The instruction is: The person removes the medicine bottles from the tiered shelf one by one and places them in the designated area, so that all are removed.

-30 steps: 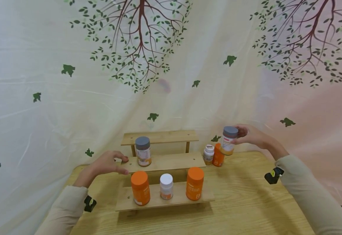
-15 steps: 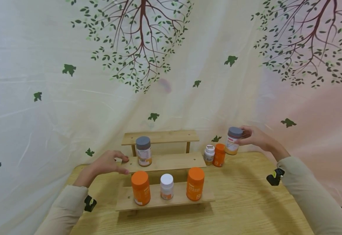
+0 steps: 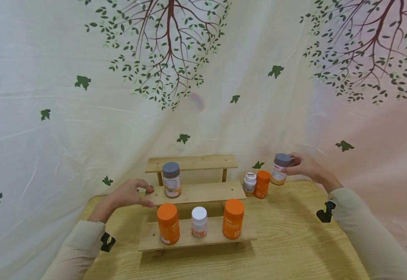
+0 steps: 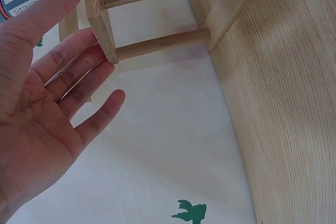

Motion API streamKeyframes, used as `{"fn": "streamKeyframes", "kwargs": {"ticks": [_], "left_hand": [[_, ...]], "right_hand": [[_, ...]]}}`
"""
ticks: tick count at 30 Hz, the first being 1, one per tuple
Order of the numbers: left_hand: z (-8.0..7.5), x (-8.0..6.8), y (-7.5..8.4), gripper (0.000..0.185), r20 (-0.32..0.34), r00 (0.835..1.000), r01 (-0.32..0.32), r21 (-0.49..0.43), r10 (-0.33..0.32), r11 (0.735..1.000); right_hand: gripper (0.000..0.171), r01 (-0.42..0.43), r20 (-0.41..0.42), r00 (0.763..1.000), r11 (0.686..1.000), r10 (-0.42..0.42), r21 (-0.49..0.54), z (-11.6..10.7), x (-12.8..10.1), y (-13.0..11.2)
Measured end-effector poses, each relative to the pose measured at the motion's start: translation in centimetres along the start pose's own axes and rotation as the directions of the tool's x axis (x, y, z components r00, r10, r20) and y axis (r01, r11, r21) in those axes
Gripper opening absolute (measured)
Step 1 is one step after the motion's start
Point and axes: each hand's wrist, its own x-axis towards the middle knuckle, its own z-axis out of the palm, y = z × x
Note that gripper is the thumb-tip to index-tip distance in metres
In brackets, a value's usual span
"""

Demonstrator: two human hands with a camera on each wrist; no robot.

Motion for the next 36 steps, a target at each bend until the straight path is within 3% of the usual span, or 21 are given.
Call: {"fn": "streamKeyframes", "kwargs": {"ticks": [11,22,36], "left_hand": [[-0.1,-0.1,0.2,0.054,0.0,1.0,0.004,-0.016,-0.004,1.0],[0.2,0.0,0.1,0.055,0.006,1.0,0.029,-0.015,-0.029,0.999],[0.1,-0.1,0.1,0.055,-0.001,1.0,0.018,-0.005,-0.018,1.0]], "right_hand": [[0.062,-0.03,-0.028,0.999,0.998,0.031,0.057,0.6,0.0,2.1],[0.055,-0.037,-0.135,0.99,0.999,0.035,-0.012,1.7,-0.2,2.8],[0.061,-0.064,-0.189,0.98,0.998,0.06,-0.016,2.9,-0.3,4.8]]}}
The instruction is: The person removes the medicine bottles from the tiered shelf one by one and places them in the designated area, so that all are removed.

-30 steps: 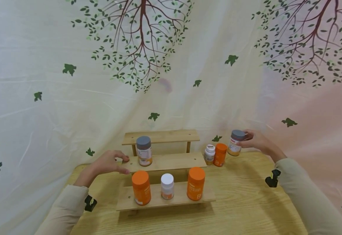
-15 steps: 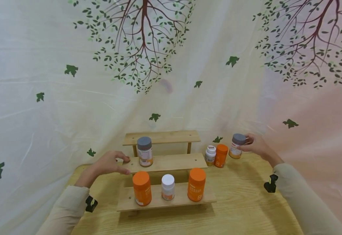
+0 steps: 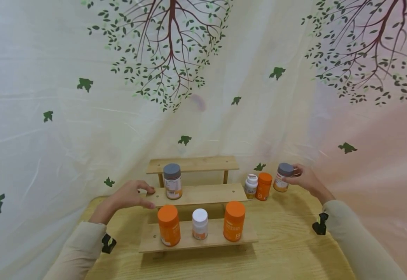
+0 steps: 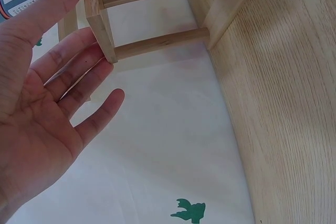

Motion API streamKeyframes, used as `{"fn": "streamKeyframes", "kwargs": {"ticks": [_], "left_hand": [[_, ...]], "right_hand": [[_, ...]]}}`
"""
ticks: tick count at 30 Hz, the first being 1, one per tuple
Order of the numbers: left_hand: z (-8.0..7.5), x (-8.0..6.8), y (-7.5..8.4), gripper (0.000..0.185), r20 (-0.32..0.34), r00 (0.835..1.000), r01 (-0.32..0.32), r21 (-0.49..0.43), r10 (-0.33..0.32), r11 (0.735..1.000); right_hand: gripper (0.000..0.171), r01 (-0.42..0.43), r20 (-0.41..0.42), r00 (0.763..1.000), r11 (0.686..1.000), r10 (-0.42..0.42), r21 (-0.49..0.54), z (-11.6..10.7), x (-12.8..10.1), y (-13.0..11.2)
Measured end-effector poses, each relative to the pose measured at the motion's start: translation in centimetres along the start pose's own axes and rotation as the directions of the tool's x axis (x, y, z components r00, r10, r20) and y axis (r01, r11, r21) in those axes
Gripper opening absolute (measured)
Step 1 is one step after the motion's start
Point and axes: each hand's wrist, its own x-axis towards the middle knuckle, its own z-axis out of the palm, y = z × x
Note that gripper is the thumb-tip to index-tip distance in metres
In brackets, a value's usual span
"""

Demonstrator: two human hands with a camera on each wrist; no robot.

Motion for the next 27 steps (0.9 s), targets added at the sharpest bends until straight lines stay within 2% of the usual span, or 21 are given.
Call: {"fn": "streamKeyframes", "kwargs": {"ticks": [7,17,27], "left_hand": [[0.0,0.0,0.0,0.054,0.007,1.0,0.006,0.002,-0.006,1.0],[-0.1,0.1,0.2,0.056,0.015,1.0,0.014,-0.002,-0.014,1.0],[0.0,0.3,-0.2,0.055,0.007,1.0,0.03,-0.008,-0.03,1.0]], "right_hand": [[0.06,-0.004,-0.017,1.0,1.0,0.005,0.021,0.8,0.0,0.9],[0.062,-0.048,0.014,0.999,0.998,0.047,0.042,1.8,0.1,1.4],[0.06,-0.025,-0.007,1.0,0.997,0.026,0.075,2.5,0.0,1.9]]}}
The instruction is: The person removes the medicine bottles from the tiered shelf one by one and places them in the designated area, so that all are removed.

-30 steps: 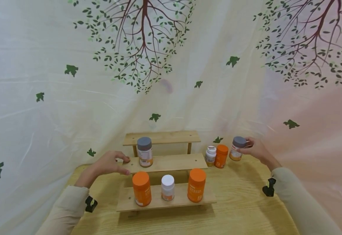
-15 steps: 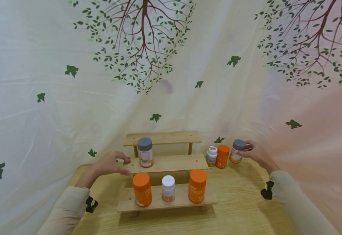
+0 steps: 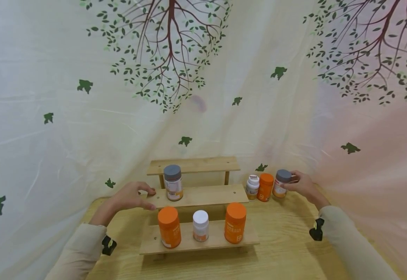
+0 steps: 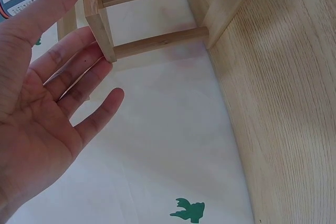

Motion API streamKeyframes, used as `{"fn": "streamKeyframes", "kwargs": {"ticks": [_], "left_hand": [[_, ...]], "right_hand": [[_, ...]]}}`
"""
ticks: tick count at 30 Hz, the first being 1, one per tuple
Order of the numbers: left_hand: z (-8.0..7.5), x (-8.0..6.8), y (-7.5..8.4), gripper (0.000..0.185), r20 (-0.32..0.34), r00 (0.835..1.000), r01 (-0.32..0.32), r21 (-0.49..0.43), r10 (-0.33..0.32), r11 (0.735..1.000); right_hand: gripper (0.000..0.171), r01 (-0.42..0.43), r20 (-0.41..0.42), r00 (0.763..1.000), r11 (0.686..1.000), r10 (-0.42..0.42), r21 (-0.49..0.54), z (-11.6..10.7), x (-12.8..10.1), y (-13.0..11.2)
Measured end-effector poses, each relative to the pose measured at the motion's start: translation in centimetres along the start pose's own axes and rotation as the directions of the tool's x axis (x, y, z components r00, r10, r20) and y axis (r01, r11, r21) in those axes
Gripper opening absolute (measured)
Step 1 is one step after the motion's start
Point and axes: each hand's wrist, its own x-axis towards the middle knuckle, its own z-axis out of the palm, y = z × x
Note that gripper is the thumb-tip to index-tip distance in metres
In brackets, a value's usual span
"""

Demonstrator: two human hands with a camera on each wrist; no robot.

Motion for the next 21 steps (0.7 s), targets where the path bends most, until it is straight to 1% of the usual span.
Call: {"fn": "streamKeyframes", "kwargs": {"ticks": [7,14,21], "left_hand": [[0.15,0.02,-0.08,0.056,-0.001,1.0,0.013,-0.005,-0.013,1.0],[0.07,0.0,0.1,0.056,0.001,1.0,0.019,-0.008,-0.019,1.0],[0.08,-0.07,0.14,0.056,0.002,1.0,0.007,0.0,-0.007,1.0]], "right_hand": [[0.062,-0.018,0.018,1.0,1.0,0.018,-0.003,0.42,0.03,0.43],[0.061,-0.035,0.021,0.999,0.999,0.034,0.022,0.72,0.12,0.73],[0.063,-0.007,0.027,1.0,1.0,0.006,0.023,0.82,0.03,0.66]]}}
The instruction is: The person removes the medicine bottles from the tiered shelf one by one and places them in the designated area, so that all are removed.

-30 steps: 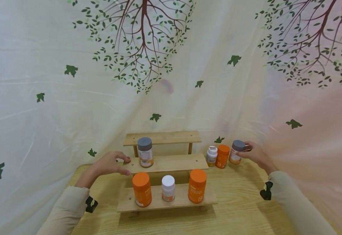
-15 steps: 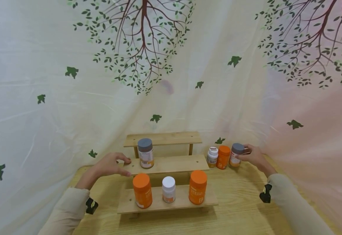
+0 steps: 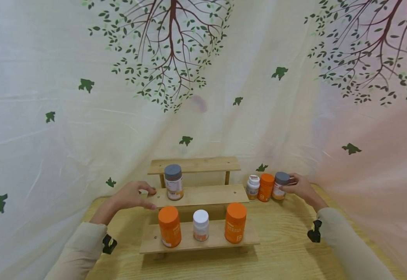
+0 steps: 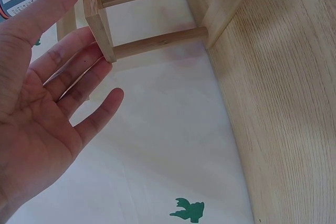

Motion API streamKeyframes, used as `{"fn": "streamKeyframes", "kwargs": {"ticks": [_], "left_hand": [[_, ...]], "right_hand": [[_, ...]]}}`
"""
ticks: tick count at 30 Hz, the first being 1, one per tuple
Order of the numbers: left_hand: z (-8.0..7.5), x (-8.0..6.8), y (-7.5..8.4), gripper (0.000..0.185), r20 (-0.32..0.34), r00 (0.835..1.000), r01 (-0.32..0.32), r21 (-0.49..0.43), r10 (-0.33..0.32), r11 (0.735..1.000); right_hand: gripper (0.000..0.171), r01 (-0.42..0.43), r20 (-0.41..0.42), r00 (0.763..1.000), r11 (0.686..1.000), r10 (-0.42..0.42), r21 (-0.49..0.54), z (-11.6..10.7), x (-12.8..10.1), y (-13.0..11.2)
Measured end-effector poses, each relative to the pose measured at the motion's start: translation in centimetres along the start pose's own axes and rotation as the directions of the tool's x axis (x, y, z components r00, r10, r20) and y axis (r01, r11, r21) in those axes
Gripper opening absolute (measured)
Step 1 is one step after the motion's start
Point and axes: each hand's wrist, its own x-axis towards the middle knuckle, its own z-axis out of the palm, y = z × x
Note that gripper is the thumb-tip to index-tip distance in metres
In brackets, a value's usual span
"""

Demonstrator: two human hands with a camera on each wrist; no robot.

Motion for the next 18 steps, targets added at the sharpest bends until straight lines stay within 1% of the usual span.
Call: {"fn": "streamKeyframes", "kwargs": {"ticks": [7,15,18], "left_hand": [[-0.09,-0.02,0.26,0.055,-0.001,1.0,-0.006,-0.005,0.006,1.0],[-0.09,-0.1,0.04,0.055,0.001,1.0,-0.006,-0.012,0.006,1.0],[-0.16,-0.12,0.06,0.054,-0.001,1.0,-0.016,-0.009,0.016,1.0]], "right_hand": [[0.062,-0.004,-0.003,1.0,1.0,0.004,0.011,0.26,0.15,0.07],[0.061,-0.031,0.001,1.0,1.0,0.031,0.004,0.49,0.1,0.2],[0.06,-0.021,-0.003,1.0,1.0,0.021,0.003,0.56,0.11,0.5]]}}
